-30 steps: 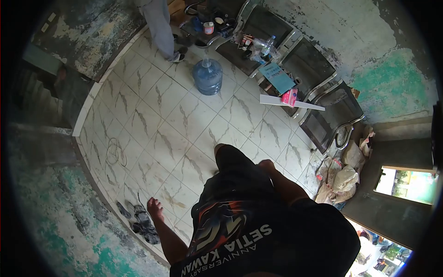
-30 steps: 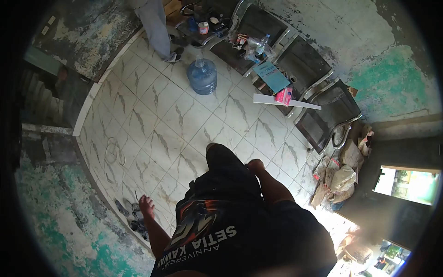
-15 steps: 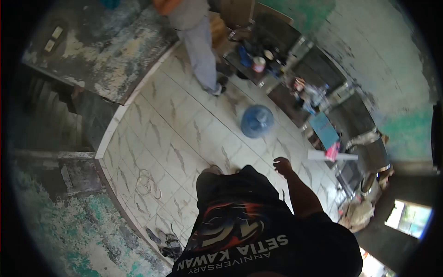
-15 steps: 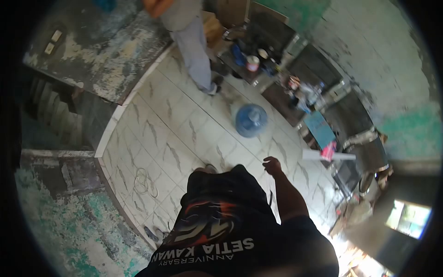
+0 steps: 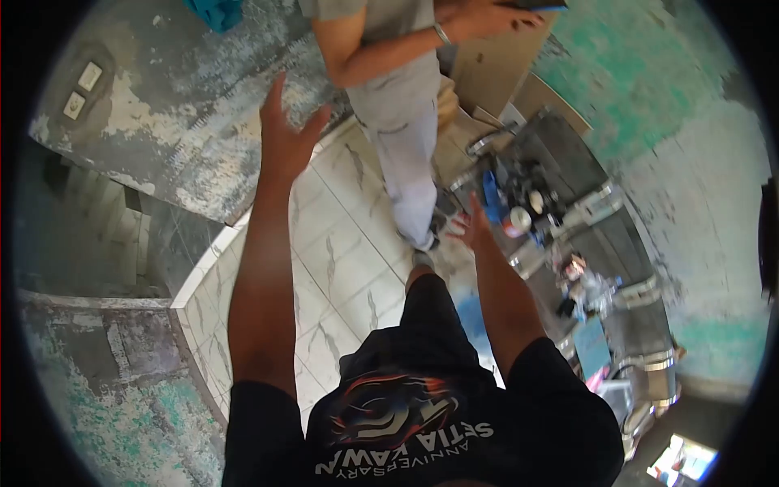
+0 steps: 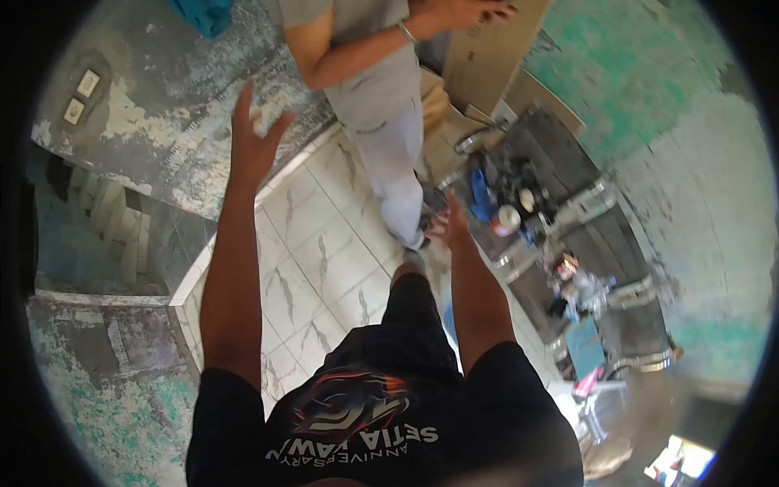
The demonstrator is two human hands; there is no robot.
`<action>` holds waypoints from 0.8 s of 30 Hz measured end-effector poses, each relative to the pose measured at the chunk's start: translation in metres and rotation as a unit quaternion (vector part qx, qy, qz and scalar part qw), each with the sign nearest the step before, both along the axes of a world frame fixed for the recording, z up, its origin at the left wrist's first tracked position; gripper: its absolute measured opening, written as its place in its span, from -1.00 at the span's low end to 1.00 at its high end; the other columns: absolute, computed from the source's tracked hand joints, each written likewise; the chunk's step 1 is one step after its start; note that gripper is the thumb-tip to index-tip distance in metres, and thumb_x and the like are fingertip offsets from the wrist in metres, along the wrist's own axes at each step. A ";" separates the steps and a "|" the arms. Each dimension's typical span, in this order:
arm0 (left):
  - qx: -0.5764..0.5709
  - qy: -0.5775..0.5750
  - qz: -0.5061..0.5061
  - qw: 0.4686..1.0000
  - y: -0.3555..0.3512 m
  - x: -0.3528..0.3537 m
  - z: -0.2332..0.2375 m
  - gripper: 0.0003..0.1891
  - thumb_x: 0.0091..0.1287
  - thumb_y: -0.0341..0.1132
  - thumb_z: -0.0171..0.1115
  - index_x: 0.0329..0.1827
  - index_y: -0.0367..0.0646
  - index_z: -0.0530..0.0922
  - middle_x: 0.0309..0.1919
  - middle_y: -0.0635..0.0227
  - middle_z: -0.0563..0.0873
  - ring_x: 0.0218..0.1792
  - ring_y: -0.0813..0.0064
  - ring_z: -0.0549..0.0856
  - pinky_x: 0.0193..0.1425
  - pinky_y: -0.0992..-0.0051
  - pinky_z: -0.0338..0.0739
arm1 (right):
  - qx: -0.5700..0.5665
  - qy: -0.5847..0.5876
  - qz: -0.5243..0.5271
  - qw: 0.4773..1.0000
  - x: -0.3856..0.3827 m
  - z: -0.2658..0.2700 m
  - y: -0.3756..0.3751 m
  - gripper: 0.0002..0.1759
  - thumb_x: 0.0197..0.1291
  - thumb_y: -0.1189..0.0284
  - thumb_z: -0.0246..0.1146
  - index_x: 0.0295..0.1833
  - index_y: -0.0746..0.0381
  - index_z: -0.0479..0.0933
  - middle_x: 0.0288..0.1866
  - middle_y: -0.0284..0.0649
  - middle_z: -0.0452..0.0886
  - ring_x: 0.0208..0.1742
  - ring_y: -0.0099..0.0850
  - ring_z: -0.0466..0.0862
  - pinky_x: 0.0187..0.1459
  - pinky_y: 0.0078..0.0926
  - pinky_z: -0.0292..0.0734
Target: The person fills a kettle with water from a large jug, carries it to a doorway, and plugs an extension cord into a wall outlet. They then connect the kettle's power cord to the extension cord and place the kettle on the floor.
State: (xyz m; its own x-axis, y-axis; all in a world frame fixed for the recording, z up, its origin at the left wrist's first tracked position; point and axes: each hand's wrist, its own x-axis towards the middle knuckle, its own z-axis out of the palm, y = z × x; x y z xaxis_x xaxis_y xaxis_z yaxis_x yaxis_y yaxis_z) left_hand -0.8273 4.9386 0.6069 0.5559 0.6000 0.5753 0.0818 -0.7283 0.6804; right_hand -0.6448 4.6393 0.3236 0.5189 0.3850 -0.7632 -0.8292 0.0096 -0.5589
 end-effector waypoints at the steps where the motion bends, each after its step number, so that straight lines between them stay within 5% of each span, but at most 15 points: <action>1: 0.102 -0.004 0.027 0.994 0.025 0.047 0.024 -0.06 0.18 -0.14 0.53 0.53 -0.31 0.19 0.45 -0.11 0.33 0.48 0.05 0.33 0.46 0.16 0.33 | 0.064 0.014 -0.013 0.998 0.057 -0.019 0.047 0.08 0.12 -0.34 0.25 0.61 -0.08 0.03 0.54 -0.02 0.12 0.54 0.01 0.20 0.30 0.41 0.29; 2: 0.198 0.005 0.055 0.979 0.050 0.084 0.035 -0.02 0.17 -0.12 0.53 0.56 -0.30 0.14 0.45 -0.15 0.31 0.49 0.10 0.31 0.48 0.20 0.32 | 0.120 0.039 -0.022 0.992 0.093 -0.047 0.079 0.05 0.09 -0.36 0.27 0.57 -0.07 0.11 0.47 0.00 0.20 0.52 0.01 0.22 0.27 0.44 0.30; 4: 0.028 -0.018 0.034 0.999 0.065 0.149 0.045 0.08 0.07 -0.08 0.58 0.53 -0.42 0.12 0.43 -0.24 0.30 0.46 -0.06 0.33 0.48 0.16 0.31 | 0.088 0.046 -0.022 0.995 0.104 -0.029 0.124 0.08 0.08 -0.38 0.27 0.58 -0.08 0.09 0.47 -0.01 0.20 0.53 0.03 0.20 0.28 0.45 0.28; 5: 0.140 -0.008 0.098 0.985 0.069 0.164 0.034 0.10 0.05 -0.08 0.58 0.53 -0.44 0.09 0.44 -0.27 0.28 0.45 -0.13 0.34 0.47 0.13 0.31 | 0.058 0.017 -0.039 0.997 0.117 -0.012 0.152 0.10 0.06 -0.39 0.26 0.59 -0.08 0.07 0.46 -0.02 0.21 0.54 0.04 0.19 0.28 0.46 0.27; 7: 0.135 0.014 0.136 0.981 0.066 0.155 0.024 0.08 0.04 -0.08 0.55 0.53 -0.40 0.11 0.43 -0.24 0.30 0.39 -0.20 0.38 0.42 0.08 0.38 | 0.064 0.053 0.054 0.995 0.109 -0.041 0.164 0.13 0.08 -0.41 0.21 0.62 -0.10 -0.03 0.58 -0.06 0.11 0.57 0.02 0.14 0.31 0.48 0.23; 8: 0.025 0.017 0.109 0.994 0.064 0.142 0.027 0.03 0.05 -0.07 0.51 0.53 -0.34 0.16 0.42 -0.19 0.33 0.35 -0.20 0.43 0.37 0.06 0.44 | -0.011 0.066 0.080 0.995 0.087 -0.023 0.168 0.14 0.10 -0.42 0.17 0.64 -0.12 -0.08 0.65 -0.11 0.03 0.60 -0.02 0.12 0.32 0.47 0.21; 10: 0.240 0.082 0.188 0.949 0.087 0.133 -0.001 0.02 0.15 -0.03 0.44 0.58 -0.29 0.08 0.42 -0.20 0.34 0.35 -0.15 0.45 0.35 0.10 0.45 | -0.105 0.137 0.156 0.972 0.061 -0.123 0.177 0.08 0.19 -0.39 0.10 0.65 -0.05 -0.06 0.65 -0.06 0.02 0.59 0.07 0.13 0.32 0.44 0.18; 11: 0.167 0.141 0.190 0.957 0.095 0.129 -0.003 0.03 0.16 -0.04 0.44 0.61 -0.23 0.04 0.45 -0.23 0.29 0.37 -0.19 0.42 0.39 0.07 0.41 | -0.167 0.104 0.203 0.959 0.029 -0.108 0.186 0.07 0.23 -0.35 0.09 0.64 0.03 -0.06 0.64 -0.03 0.03 0.56 0.06 0.18 0.31 0.41 0.21; 13: 0.034 0.191 0.205 0.959 0.107 0.107 -0.008 0.02 0.19 -0.07 0.41 0.64 -0.12 0.00 0.47 -0.22 0.27 0.36 -0.24 0.43 0.41 0.03 0.38 | -0.296 0.092 0.327 0.893 -0.016 -0.145 0.208 -0.20 0.26 -0.22 0.18 0.46 0.01 0.28 0.29 -0.09 0.44 0.22 -0.05 0.52 0.17 0.28 0.37; 16: -0.028 0.244 0.181 0.952 0.123 0.065 -0.024 -0.04 0.25 -0.08 0.36 0.65 -0.03 -0.01 0.45 -0.20 0.30 0.29 -0.21 0.51 0.38 0.05 0.41 | -0.277 0.022 0.540 0.794 -0.083 -0.160 0.276 -0.26 0.26 -0.18 0.20 0.41 0.01 0.32 0.22 -0.12 0.47 0.16 -0.07 0.55 0.12 0.25 0.41; 18: -0.190 0.196 0.030 0.962 0.136 0.017 -0.048 -0.14 0.33 0.00 0.25 0.64 0.04 0.05 0.38 -0.04 0.46 0.25 -0.02 0.59 0.33 0.07 0.45 | -0.206 -0.048 0.645 0.734 -0.108 -0.149 0.324 -0.30 0.26 -0.16 0.21 0.38 0.01 0.35 0.18 -0.14 0.49 0.12 -0.08 0.56 0.09 0.22 0.43; 20: -0.213 0.270 -0.094 0.934 0.158 -0.039 -0.112 -0.28 0.33 0.06 0.22 0.54 0.06 0.28 0.26 0.02 0.59 0.21 0.04 0.63 0.30 0.10 0.48 | -0.142 -0.103 0.706 0.686 -0.111 -0.149 0.369 -0.33 0.26 -0.13 0.22 0.34 0.01 0.38 0.13 -0.16 0.51 0.08 -0.10 0.58 0.06 0.20 0.45; 21: -0.239 0.284 -0.101 0.923 0.163 -0.078 -0.145 -0.42 0.37 -0.04 0.22 0.45 0.05 0.41 0.25 0.11 0.62 0.28 0.06 0.57 0.37 0.12 0.44 | -0.113 -0.120 0.720 0.674 -0.103 -0.150 0.390 -0.35 0.26 -0.12 0.23 0.33 0.01 0.40 0.11 -0.17 0.52 0.06 -0.10 0.59 0.04 0.18 0.46; 23: -0.323 0.294 -0.130 0.890 0.179 -0.173 -0.189 -0.40 0.35 -0.01 0.26 0.42 -0.01 0.46 0.27 0.05 0.60 0.32 0.04 0.55 0.40 0.14 0.42 | -0.092 -0.130 0.718 0.678 -0.087 -0.161 0.426 -0.39 0.26 -0.10 0.24 0.29 0.01 0.42 0.06 -0.19 0.54 0.02 -0.11 0.61 0.01 0.16 0.48; 24: -0.345 0.297 -0.064 0.888 0.177 -0.220 -0.223 -0.36 0.31 0.00 0.31 0.41 -0.09 0.47 0.26 0.00 0.61 0.31 0.01 0.55 0.41 0.15 0.41 | -0.117 -0.130 0.703 0.689 -0.086 -0.157 0.440 -0.41 0.26 -0.08 0.25 0.27 0.01 0.44 0.04 -0.21 0.55 0.00 -0.12 0.62 0.00 0.15 0.49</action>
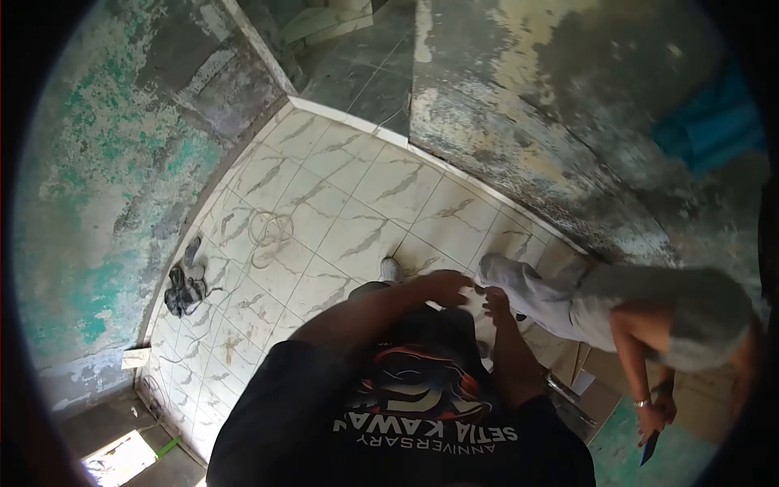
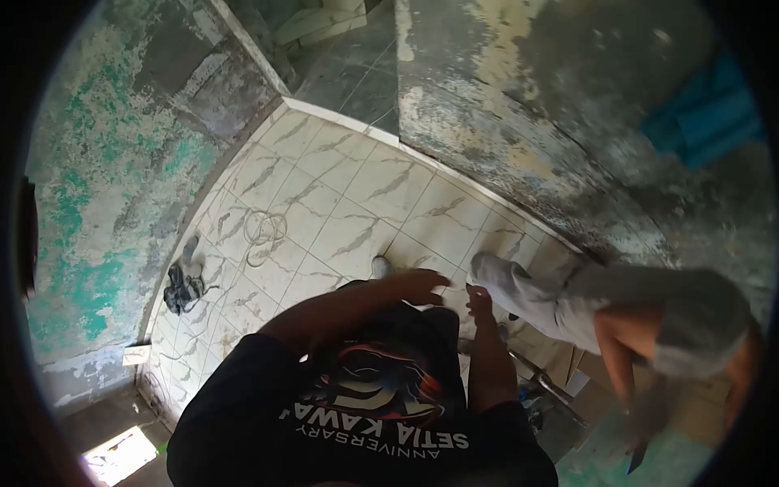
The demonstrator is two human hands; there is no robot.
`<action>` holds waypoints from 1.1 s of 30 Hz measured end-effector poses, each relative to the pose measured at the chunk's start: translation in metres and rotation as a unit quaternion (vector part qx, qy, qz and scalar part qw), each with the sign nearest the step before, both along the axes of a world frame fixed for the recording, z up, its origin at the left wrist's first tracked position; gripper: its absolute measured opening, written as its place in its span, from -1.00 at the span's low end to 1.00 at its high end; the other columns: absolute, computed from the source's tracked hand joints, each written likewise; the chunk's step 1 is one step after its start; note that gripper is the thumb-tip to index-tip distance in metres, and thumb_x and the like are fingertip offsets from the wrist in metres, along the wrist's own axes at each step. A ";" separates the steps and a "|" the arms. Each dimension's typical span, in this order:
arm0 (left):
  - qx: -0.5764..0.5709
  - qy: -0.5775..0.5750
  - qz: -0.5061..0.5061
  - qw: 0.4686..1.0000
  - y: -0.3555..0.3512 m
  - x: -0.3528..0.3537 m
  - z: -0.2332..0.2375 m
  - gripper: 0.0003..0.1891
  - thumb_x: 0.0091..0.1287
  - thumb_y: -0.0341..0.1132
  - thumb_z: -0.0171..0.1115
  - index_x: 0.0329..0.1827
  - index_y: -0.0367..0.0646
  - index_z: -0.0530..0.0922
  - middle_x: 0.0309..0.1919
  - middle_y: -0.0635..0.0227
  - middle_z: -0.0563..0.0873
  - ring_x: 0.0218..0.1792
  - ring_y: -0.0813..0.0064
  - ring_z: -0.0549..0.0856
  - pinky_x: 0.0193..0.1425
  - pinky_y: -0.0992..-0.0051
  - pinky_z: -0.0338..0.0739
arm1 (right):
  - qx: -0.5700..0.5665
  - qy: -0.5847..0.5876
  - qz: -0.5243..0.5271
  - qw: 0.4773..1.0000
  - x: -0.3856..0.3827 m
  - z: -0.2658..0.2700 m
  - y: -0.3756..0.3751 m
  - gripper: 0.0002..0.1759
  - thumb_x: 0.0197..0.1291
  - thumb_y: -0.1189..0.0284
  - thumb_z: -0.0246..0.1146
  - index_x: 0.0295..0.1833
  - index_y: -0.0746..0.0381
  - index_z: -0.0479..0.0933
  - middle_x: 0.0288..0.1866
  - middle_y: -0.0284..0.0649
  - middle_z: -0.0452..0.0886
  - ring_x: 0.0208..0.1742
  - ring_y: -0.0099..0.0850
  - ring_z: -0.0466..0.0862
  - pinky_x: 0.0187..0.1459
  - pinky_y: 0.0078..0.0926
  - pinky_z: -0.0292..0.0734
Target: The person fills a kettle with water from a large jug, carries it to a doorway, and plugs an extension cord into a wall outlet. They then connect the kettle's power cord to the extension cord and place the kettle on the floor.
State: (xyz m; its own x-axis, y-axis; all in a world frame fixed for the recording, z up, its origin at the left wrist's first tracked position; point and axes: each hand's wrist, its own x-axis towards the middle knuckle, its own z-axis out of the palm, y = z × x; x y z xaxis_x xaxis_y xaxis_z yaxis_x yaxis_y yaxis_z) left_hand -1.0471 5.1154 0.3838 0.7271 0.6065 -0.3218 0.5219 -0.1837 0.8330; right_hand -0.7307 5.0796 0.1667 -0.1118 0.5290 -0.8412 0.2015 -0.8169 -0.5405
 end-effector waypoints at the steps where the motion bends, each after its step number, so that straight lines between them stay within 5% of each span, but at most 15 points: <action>1: -0.069 0.081 0.079 0.991 -0.003 -0.046 0.000 -0.33 0.29 0.02 0.34 0.40 -0.14 0.47 0.24 -0.04 0.61 0.30 0.02 0.56 0.41 0.15 0.41 | -0.023 -0.058 -0.043 0.997 -0.018 0.024 0.015 -0.45 0.29 -0.04 0.23 0.28 0.00 0.44 -0.05 -0.25 0.56 -0.10 -0.15 0.62 -0.04 0.07 0.50; 2: -0.107 0.066 0.112 0.986 -0.004 -0.089 -0.055 -0.34 0.29 0.04 0.34 0.39 -0.10 0.48 0.24 -0.03 0.62 0.30 0.02 0.57 0.41 0.15 0.42 | -0.044 -0.113 -0.091 0.988 -0.035 0.046 0.030 -0.49 0.32 0.00 0.22 0.28 -0.02 0.44 -0.13 -0.30 0.56 -0.21 -0.19 0.62 -0.09 0.00 0.51; 6: -0.163 0.192 0.121 0.960 0.017 -0.222 -0.053 -0.35 0.32 0.06 0.34 0.39 -0.08 0.47 0.19 -0.05 0.64 0.23 0.03 0.63 0.33 0.15 0.50 | -0.122 -0.102 -0.062 0.985 -0.099 0.070 0.097 -0.36 0.31 0.00 0.24 0.42 -0.04 0.32 0.19 -0.16 0.53 0.07 -0.06 0.60 0.17 0.10 0.41; 8: -0.256 0.138 0.332 0.897 0.015 -0.267 -0.078 -0.37 0.36 0.05 0.30 0.41 -0.07 0.44 0.14 -0.03 0.67 0.18 0.10 0.67 0.27 0.20 0.55 | -0.138 -0.091 -0.036 0.986 -0.141 0.056 0.138 -0.42 0.28 -0.03 0.27 0.32 -0.04 0.37 0.03 -0.24 0.56 0.00 -0.14 0.60 0.06 0.05 0.42; 9: -0.258 0.111 0.395 0.874 0.012 -0.288 -0.099 -0.41 0.38 0.01 0.28 0.41 -0.06 0.45 0.12 -0.01 0.68 0.14 0.13 0.68 0.23 0.22 0.57 | -0.152 -0.098 -0.020 0.983 -0.173 0.055 0.169 -0.38 0.25 -0.03 0.31 0.34 -0.04 0.37 0.16 -0.13 0.53 -0.01 -0.12 0.61 0.00 0.04 0.49; 13: -0.276 -0.003 0.631 0.725 -0.021 -0.365 -0.121 -0.49 0.44 -0.16 0.21 0.38 -0.19 0.46 0.04 0.04 0.71 0.07 0.29 0.69 0.17 0.35 0.57 | -0.100 -0.094 0.133 0.982 -0.317 0.003 0.321 -0.45 0.26 -0.06 0.25 0.23 0.00 0.45 0.00 -0.25 0.61 -0.07 -0.30 0.65 -0.09 -0.14 0.55; 15: -0.338 0.061 0.689 0.639 -0.037 -0.393 -0.106 -0.52 0.45 -0.21 0.16 0.35 -0.26 0.48 0.07 0.01 0.71 0.14 0.24 0.66 0.24 0.32 0.52 | -0.031 -0.030 0.166 0.985 -0.404 -0.022 0.408 -0.44 0.32 0.00 0.23 0.32 0.03 0.42 0.01 -0.25 0.60 -0.14 -0.34 0.67 -0.17 -0.26 0.57; 16: -0.226 0.124 0.674 0.692 -0.075 -0.402 -0.113 -0.50 0.45 -0.17 0.16 0.35 -0.30 0.47 0.15 -0.07 0.67 0.22 0.08 0.62 0.31 0.24 0.48 | -0.023 -0.012 0.149 0.988 -0.447 -0.042 0.448 -0.36 0.32 0.00 0.26 0.42 0.02 0.36 0.03 -0.26 0.59 -0.15 -0.35 0.68 -0.19 -0.32 0.58; 17: -0.293 0.191 0.665 0.660 -0.097 -0.410 -0.101 -0.45 0.44 -0.10 0.17 0.34 -0.33 0.48 0.21 -0.13 0.63 0.27 -0.03 0.58 0.36 0.20 0.44 | -0.019 -0.016 0.119 0.993 -0.490 -0.053 0.486 -0.26 0.31 -0.01 0.28 0.51 0.00 0.26 0.11 -0.24 0.60 -0.11 -0.34 0.69 -0.17 -0.32 0.59; 18: -0.476 0.257 0.650 0.533 -0.108 -0.418 -0.082 -0.46 0.45 -0.08 0.14 0.32 -0.35 0.50 0.21 -0.13 0.62 0.28 -0.03 0.58 0.34 0.19 0.46 | -0.029 -0.054 0.109 0.992 -0.526 -0.067 0.521 -0.19 0.30 0.00 0.30 0.57 -0.03 0.17 0.22 -0.21 0.58 -0.06 -0.32 0.68 -0.16 -0.28 0.59; 20: -0.530 0.252 0.626 0.514 -0.185 -0.423 -0.070 -0.47 0.39 -0.04 0.23 0.22 -0.31 0.57 0.08 -0.08 0.70 0.19 -0.02 0.64 0.21 0.17 0.55 | -0.046 -0.110 0.034 0.992 -0.579 -0.102 0.584 -0.02 0.25 0.01 0.35 0.64 -0.10 -0.03 0.39 -0.17 0.45 0.10 -0.25 0.64 -0.10 -0.18 0.57; 22: -0.635 0.219 0.635 0.381 -0.107 -0.431 0.004 -0.51 0.35 -0.15 0.30 0.30 -0.15 0.54 -0.19 0.17 0.73 -0.02 0.29 0.70 -0.01 0.15 0.61 | -0.045 -0.098 -0.101 0.989 -0.606 -0.135 0.625 0.09 0.21 0.05 0.38 0.66 -0.14 -0.19 0.36 -0.21 0.38 0.08 -0.26 0.57 0.00 -0.09 0.55; 24: -0.657 0.198 0.616 0.387 0.012 -0.450 0.049 -0.46 0.37 -0.13 0.25 0.38 -0.12 0.46 -0.12 0.24 0.71 -0.01 0.37 0.68 0.01 0.23 0.59 | -0.041 -0.111 -0.217 0.969 -0.597 -0.221 0.647 0.09 0.17 0.12 0.42 0.64 -0.16 -0.15 0.25 -0.24 0.41 0.03 -0.27 0.54 0.04 -0.05 0.53; 27: -0.619 0.146 0.703 0.319 0.115 -0.489 0.063 -0.42 0.39 -0.09 0.20 0.43 -0.11 0.40 0.01 0.22 0.69 0.03 0.36 0.68 0.05 0.33 0.56 | -0.063 -0.211 -0.301 0.928 -0.588 -0.225 0.688 -0.01 0.12 0.19 0.47 0.56 -0.15 0.01 0.19 -0.26 0.43 0.02 -0.27 0.53 0.03 -0.06 0.52; 33: -0.520 0.070 0.722 0.452 0.235 -0.580 0.029 -0.48 0.49 -0.08 0.12 0.44 -0.06 0.35 0.13 0.18 0.65 0.06 0.31 0.67 0.08 0.27 0.57 | -0.081 -0.142 -0.293 0.942 -0.569 -0.227 0.725 -0.40 0.09 0.23 0.49 0.23 -0.08 0.40 0.03 -0.33 0.43 -0.13 -0.33 0.45 -0.17 -0.17 0.47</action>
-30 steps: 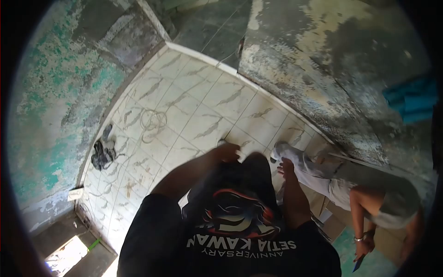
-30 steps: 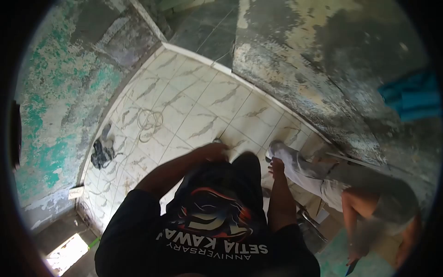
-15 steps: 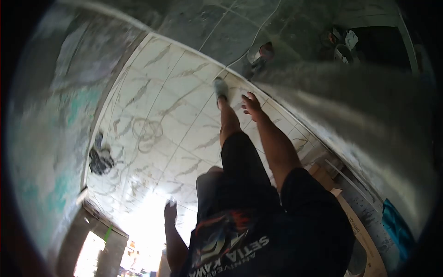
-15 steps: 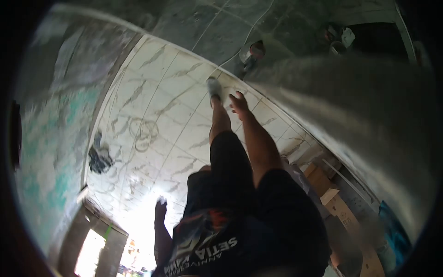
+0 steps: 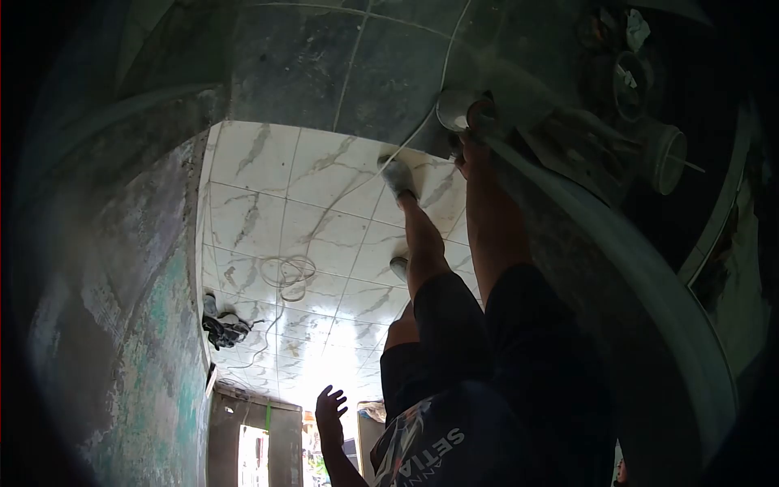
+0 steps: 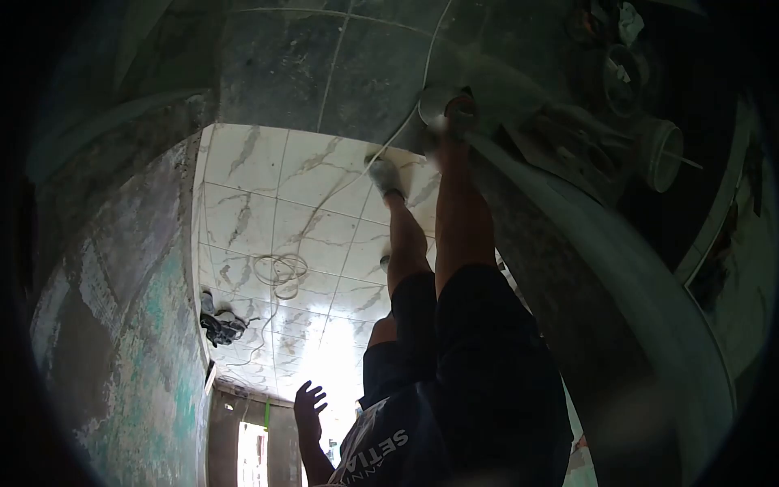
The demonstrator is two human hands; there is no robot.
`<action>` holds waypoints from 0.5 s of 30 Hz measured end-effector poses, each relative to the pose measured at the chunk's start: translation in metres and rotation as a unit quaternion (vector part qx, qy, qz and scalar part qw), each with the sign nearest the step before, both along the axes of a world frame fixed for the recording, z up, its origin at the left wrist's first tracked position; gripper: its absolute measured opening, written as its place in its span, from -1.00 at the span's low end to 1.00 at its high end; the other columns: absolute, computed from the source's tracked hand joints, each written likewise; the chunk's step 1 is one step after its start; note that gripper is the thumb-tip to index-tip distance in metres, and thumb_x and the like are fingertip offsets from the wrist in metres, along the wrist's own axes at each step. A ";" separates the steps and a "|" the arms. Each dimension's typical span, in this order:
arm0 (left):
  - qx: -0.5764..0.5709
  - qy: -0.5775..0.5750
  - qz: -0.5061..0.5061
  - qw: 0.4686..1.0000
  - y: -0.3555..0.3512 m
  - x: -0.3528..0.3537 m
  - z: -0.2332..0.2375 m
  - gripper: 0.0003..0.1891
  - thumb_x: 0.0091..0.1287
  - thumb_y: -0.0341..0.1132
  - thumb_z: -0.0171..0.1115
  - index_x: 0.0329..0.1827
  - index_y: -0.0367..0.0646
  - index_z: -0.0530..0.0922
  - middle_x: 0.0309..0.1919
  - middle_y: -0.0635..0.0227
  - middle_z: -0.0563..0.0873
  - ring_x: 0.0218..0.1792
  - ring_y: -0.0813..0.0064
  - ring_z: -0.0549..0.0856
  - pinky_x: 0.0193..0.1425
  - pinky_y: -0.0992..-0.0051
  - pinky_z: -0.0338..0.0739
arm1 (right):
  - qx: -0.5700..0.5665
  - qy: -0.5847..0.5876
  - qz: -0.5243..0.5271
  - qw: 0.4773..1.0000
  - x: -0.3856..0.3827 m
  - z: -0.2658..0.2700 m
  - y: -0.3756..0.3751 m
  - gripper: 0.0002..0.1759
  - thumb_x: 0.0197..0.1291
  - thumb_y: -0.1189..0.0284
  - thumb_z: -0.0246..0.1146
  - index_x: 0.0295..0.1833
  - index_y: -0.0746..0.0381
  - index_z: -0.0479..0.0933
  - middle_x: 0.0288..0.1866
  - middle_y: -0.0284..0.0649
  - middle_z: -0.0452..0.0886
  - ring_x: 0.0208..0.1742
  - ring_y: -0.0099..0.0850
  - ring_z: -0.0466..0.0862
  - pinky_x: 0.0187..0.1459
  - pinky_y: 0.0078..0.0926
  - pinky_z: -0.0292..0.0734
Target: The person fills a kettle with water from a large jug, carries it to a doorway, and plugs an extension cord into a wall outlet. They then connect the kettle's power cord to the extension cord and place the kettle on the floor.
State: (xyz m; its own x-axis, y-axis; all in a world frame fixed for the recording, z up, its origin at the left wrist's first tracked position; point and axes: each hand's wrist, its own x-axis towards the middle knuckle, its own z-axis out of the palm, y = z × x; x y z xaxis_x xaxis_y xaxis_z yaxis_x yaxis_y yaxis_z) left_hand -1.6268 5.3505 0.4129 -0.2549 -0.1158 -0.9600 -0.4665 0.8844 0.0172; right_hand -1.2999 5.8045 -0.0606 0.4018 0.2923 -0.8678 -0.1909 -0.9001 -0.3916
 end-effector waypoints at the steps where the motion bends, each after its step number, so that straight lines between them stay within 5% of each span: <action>1: 0.004 0.003 -0.010 1.000 0.005 -0.013 -0.007 -0.48 0.49 -0.06 0.12 0.44 -0.05 0.35 0.13 0.18 0.65 0.05 0.31 0.67 0.07 0.28 0.57 | 0.000 0.007 0.000 1.000 0.003 -0.006 0.003 -0.40 0.09 0.23 0.49 0.23 -0.08 0.40 0.03 -0.33 0.43 -0.13 -0.33 0.45 -0.17 -0.17 0.47; 4: 0.031 0.027 -0.036 0.998 0.022 -0.039 -0.012 -0.55 0.52 -0.12 0.10 0.37 -0.13 0.42 0.01 0.31 0.70 -0.06 0.51 0.68 0.00 0.47 0.55 | -0.084 0.014 0.008 0.996 -0.018 -0.007 -0.001 -0.56 0.10 0.18 0.45 0.07 -0.12 0.46 -0.12 -0.43 0.40 -0.24 -0.39 0.35 -0.33 -0.24 0.35; 6: 0.018 0.028 -0.026 0.999 0.007 -0.048 -0.021 -0.62 0.51 -0.28 0.12 0.34 -0.15 0.45 -0.02 0.31 0.72 -0.08 0.56 0.69 -0.05 0.52 0.56 | 0.004 0.057 -0.009 0.998 -0.021 -0.031 -0.014 -0.47 0.09 0.19 0.45 0.17 -0.11 0.44 0.00 -0.36 0.43 -0.12 -0.30 0.41 -0.19 -0.13 0.41; 7: 0.017 0.035 -0.071 0.997 0.001 -0.051 -0.022 -0.66 0.50 -0.38 0.12 0.31 -0.17 0.48 -0.02 0.29 0.72 -0.06 0.55 0.70 -0.06 0.53 0.58 | -0.005 0.072 -0.013 0.997 -0.035 -0.008 -0.016 -0.34 0.06 0.17 0.49 0.27 -0.03 0.40 0.15 -0.27 0.44 0.11 -0.15 0.45 -0.01 0.04 0.47; 10: 0.092 0.092 -0.275 0.953 -0.025 -0.058 -0.024 -0.73 0.45 -0.35 0.22 0.16 -0.20 0.61 -0.06 0.28 0.75 -0.07 0.45 0.73 0.02 0.48 0.60 | 0.034 0.020 0.178 0.983 -0.031 -0.031 -0.059 -0.27 0.21 0.01 0.36 0.40 0.09 0.34 0.22 -0.14 0.45 0.25 -0.18 0.49 0.08 -0.11 0.55; 13: 0.127 0.070 -0.240 0.960 -0.032 -0.070 -0.025 -0.66 0.47 -0.25 0.21 0.25 -0.11 0.57 -0.01 0.22 0.76 -0.02 0.38 0.75 0.09 0.35 0.63 | 0.216 -0.079 0.327 0.917 -0.057 0.012 -0.089 -0.50 0.09 0.40 0.34 0.15 0.41 0.58 0.08 -0.13 0.68 0.04 -0.28 0.66 0.10 -0.27 0.52; 15: 0.167 0.115 -0.344 0.917 -0.048 -0.086 -0.047 -0.59 0.44 -0.17 0.21 0.29 -0.09 0.55 0.06 0.16 0.74 0.05 0.23 0.74 0.12 0.29 0.64 | 0.288 -0.044 0.423 0.858 -0.082 0.081 -0.108 -0.47 0.03 0.45 0.36 0.16 0.43 0.56 0.08 -0.10 0.68 0.06 -0.29 0.66 0.11 -0.27 0.51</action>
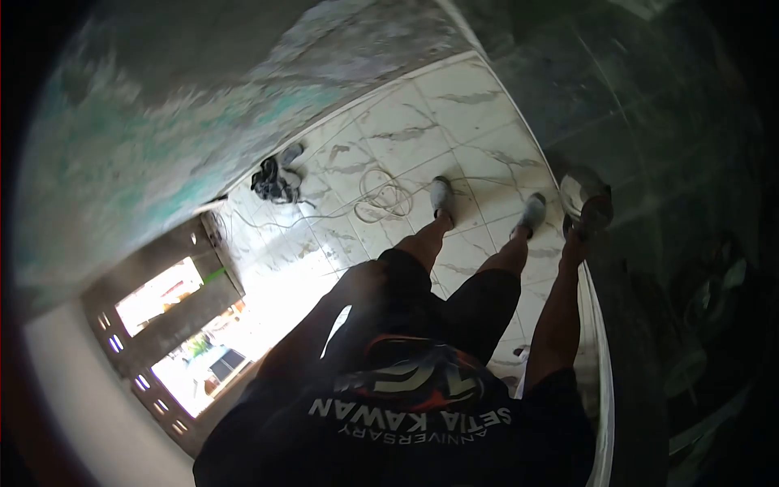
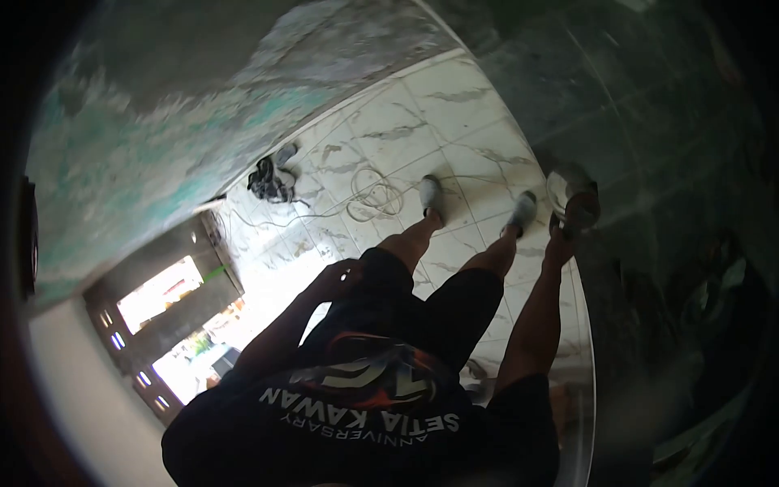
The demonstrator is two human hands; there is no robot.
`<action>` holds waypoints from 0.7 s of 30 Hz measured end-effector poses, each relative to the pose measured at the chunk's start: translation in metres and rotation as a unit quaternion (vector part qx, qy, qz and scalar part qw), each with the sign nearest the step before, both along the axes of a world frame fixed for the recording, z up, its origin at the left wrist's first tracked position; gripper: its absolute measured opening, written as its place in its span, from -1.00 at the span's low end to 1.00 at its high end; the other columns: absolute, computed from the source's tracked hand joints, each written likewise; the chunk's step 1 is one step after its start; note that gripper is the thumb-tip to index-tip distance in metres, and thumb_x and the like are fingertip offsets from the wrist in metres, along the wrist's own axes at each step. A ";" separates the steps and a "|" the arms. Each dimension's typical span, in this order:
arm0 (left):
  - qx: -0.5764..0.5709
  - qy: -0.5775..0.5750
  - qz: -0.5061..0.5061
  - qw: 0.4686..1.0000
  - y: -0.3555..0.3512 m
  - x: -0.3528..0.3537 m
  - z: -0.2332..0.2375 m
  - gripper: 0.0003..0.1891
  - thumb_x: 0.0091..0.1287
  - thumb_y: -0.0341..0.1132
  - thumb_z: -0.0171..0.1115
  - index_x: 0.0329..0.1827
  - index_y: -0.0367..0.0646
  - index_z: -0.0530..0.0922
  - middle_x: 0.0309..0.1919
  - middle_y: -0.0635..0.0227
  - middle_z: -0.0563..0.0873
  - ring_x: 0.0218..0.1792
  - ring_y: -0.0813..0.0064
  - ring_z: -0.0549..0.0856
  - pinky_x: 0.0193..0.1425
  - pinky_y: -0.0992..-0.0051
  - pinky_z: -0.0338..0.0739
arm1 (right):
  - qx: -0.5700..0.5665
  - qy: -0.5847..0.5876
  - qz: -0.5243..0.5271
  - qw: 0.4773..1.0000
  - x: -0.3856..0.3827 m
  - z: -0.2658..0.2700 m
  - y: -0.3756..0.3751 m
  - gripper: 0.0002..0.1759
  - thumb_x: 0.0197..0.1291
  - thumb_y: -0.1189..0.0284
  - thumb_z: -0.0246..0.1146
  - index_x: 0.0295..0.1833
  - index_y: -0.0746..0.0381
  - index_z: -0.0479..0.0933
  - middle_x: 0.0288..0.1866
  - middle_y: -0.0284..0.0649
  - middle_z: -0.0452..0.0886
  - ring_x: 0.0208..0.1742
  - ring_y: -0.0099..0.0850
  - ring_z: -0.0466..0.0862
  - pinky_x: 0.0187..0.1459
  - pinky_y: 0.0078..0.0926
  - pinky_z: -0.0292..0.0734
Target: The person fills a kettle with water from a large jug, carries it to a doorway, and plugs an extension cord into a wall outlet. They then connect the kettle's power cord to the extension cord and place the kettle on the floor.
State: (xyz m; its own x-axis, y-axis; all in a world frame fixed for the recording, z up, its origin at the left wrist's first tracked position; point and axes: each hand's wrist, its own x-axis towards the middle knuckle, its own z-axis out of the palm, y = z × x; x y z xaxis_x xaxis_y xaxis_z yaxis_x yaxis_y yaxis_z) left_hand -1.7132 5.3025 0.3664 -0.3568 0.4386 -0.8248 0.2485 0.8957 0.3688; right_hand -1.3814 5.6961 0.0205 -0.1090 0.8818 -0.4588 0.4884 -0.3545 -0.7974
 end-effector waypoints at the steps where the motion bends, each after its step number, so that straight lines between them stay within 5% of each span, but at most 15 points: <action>1: 0.086 0.069 -0.094 0.989 -0.023 -0.001 -0.033 -0.58 0.40 -0.23 0.18 0.30 -0.13 0.52 0.06 0.10 0.72 0.10 0.08 0.71 0.15 0.24 0.62 | -0.020 -0.103 0.065 0.992 -0.012 0.031 -0.008 -0.46 -0.02 0.36 0.39 0.12 0.35 0.58 0.02 -0.06 0.70 0.03 -0.25 0.69 0.10 -0.23 0.52; 3: 0.100 0.012 0.023 0.995 0.097 -0.027 0.083 -0.58 0.39 -0.29 0.14 0.29 -0.18 0.49 0.07 0.04 0.68 0.15 0.01 0.66 0.22 0.19 0.57 | 0.091 -0.263 0.142 0.950 -0.061 0.120 -0.043 -0.46 -0.06 0.23 0.44 0.05 0.27 0.60 -0.13 -0.05 0.72 -0.06 -0.16 0.72 0.04 -0.18 0.54; 4: 0.118 0.020 -0.017 0.993 0.081 -0.027 0.048 -0.57 0.38 -0.29 0.14 0.30 -0.18 0.48 0.07 0.04 0.67 0.16 0.04 0.65 0.23 0.18 0.55 | 0.087 -0.188 0.165 0.964 -0.082 0.156 -0.056 -0.41 -0.12 0.09 0.48 0.00 0.22 0.62 -0.24 -0.04 0.72 -0.15 -0.08 0.72 -0.01 -0.11 0.55; 5: 0.136 0.029 -0.056 0.989 0.066 -0.027 0.014 -0.57 0.38 -0.30 0.15 0.30 -0.18 0.47 0.07 0.04 0.66 0.16 0.06 0.64 0.24 0.17 0.54 | 0.127 -0.190 0.193 0.954 -0.100 0.168 -0.075 -0.48 -0.10 0.15 0.52 -0.07 0.24 0.61 -0.30 -0.11 0.71 -0.22 -0.19 0.71 -0.08 -0.17 0.57; 6: 0.221 0.036 0.001 0.975 0.064 -0.027 0.016 -0.56 0.38 -0.28 0.18 0.31 -0.12 0.47 0.08 0.06 0.66 0.14 0.08 0.66 0.16 0.15 0.57 | 0.069 -0.047 0.218 0.972 -0.126 0.200 -0.092 -0.57 -0.06 0.28 0.52 -0.12 0.25 0.58 -0.31 -0.16 0.70 -0.24 -0.34 0.68 -0.11 -0.29 0.56; 7: 0.269 0.048 0.007 0.962 0.074 -0.033 0.037 -0.55 0.38 -0.27 0.19 0.34 -0.08 0.46 0.04 0.07 0.66 0.10 0.08 0.67 0.10 0.11 0.58 | 0.041 -0.032 0.287 0.956 -0.145 0.218 -0.107 -0.65 -0.02 0.39 0.50 -0.16 0.27 0.55 -0.32 -0.19 0.68 -0.26 -0.43 0.63 -0.13 -0.36 0.54; 9: 0.270 0.119 0.020 0.955 0.074 -0.032 0.059 -0.51 0.36 -0.20 0.21 0.36 -0.06 0.44 -0.06 0.10 0.66 -0.03 0.02 0.70 0.04 0.09 0.59 | 0.001 0.062 0.392 0.918 -0.173 0.237 -0.138 -0.65 -0.02 0.36 0.48 -0.17 0.28 0.54 -0.31 -0.15 0.68 -0.26 -0.38 0.64 -0.15 -0.30 0.55; 10: 0.180 0.103 0.038 0.978 0.073 -0.041 0.103 -0.49 0.33 -0.10 0.23 0.32 -0.04 0.46 -0.04 0.12 0.66 -0.06 -0.01 0.72 -0.01 0.06 0.60 | 0.030 0.019 0.472 0.881 -0.194 0.257 -0.153 -0.63 -0.02 0.34 0.48 -0.16 0.28 0.54 -0.31 -0.12 0.68 -0.26 -0.34 0.66 -0.15 -0.26 0.56; 12: 0.199 0.210 0.102 0.952 0.038 -0.025 0.088 -0.50 0.28 -0.04 0.25 0.24 -0.03 0.50 0.00 0.13 0.67 -0.07 0.00 0.73 -0.03 0.07 0.62 | 0.062 0.100 0.576 0.809 -0.235 0.314 -0.191 -0.63 0.01 0.31 0.47 -0.15 0.30 0.55 -0.35 -0.04 0.67 -0.26 -0.23 0.71 -0.16 -0.25 0.57; 16: 0.130 0.236 0.326 0.906 -0.032 0.004 0.126 -0.59 0.22 -0.10 0.24 0.10 -0.04 0.56 0.04 0.18 0.71 -0.04 0.09 0.75 -0.01 0.15 0.64 | 0.046 0.128 0.715 0.686 -0.283 0.341 -0.249 -0.65 0.03 0.35 0.44 -0.12 0.29 0.54 -0.36 -0.03 0.68 -0.28 -0.16 0.74 -0.20 -0.24 0.58; 21: 0.050 0.381 0.549 0.742 -0.104 0.113 0.129 -0.61 0.22 -0.18 0.26 0.09 -0.11 0.56 -0.19 0.06 0.76 -0.14 -0.01 0.75 -0.04 0.07 0.62 | 0.061 0.214 0.862 0.455 -0.303 0.383 -0.330 -0.67 0.03 0.42 0.43 -0.13 0.28 0.51 -0.35 -0.02 0.69 -0.31 -0.15 0.75 -0.25 -0.25 0.58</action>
State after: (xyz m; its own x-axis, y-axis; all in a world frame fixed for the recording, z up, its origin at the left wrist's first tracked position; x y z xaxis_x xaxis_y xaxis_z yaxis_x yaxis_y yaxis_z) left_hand -1.5997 5.1986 0.4954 -0.8912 -0.4155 -0.1821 -0.4393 0.6905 0.5747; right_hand -1.6849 5.3659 0.4032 -0.7432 -0.6684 -0.0299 -0.2527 0.3218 -0.9125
